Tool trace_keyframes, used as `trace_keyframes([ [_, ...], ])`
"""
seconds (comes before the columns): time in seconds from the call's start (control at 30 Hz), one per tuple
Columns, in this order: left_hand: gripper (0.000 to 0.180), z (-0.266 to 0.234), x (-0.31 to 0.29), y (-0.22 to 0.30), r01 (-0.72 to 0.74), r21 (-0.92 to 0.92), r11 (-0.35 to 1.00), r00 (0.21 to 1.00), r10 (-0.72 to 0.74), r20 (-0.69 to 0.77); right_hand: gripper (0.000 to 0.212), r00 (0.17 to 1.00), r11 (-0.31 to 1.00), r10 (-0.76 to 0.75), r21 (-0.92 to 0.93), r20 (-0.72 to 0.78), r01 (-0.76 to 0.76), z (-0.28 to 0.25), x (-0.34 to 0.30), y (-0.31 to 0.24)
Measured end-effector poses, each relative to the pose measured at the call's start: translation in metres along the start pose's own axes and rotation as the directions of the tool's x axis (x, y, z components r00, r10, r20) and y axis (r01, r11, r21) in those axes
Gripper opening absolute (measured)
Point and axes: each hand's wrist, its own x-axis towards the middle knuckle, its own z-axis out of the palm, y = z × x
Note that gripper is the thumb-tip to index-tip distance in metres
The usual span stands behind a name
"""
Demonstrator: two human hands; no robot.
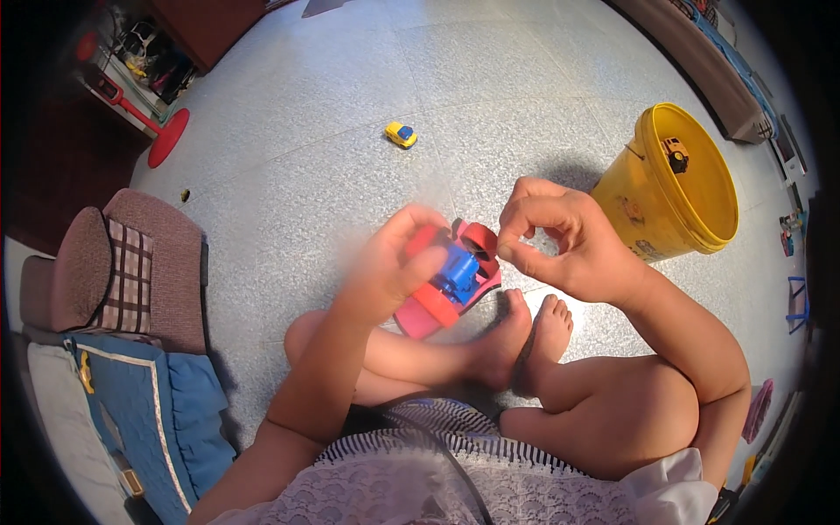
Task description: The person is assembling a toy car by attaching wheels and a body component.
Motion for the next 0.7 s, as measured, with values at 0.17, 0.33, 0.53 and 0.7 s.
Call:
trace_keyframes([
  [0.17,0.040,0.005,0.001,0.014,0.080,0.209,0.975,0.986,-0.108,0.125,0.004,0.995,0.994,-0.050,-0.104,-0.081,0.042,0.000,0.004,0.000],
  [0.33,0.036,0.015,0.002,0.014,-0.138,0.334,0.932,0.907,-0.016,0.420,0.007,0.997,0.985,0.065,-0.165,0.033,-0.059,-0.001,0.006,0.007],
  [0.53,0.062,0.011,-0.005,0.007,0.150,-0.017,0.989,0.953,-0.140,0.269,0.021,0.943,0.930,0.331,0.151,0.047,-0.334,-0.013,-0.003,0.025],
  [0.7,0.065,0.006,-0.007,0.008,0.150,-0.018,0.989,0.964,-0.142,0.224,0.026,0.936,0.925,0.303,0.182,0.178,-0.334,-0.011,-0.013,0.017],
])
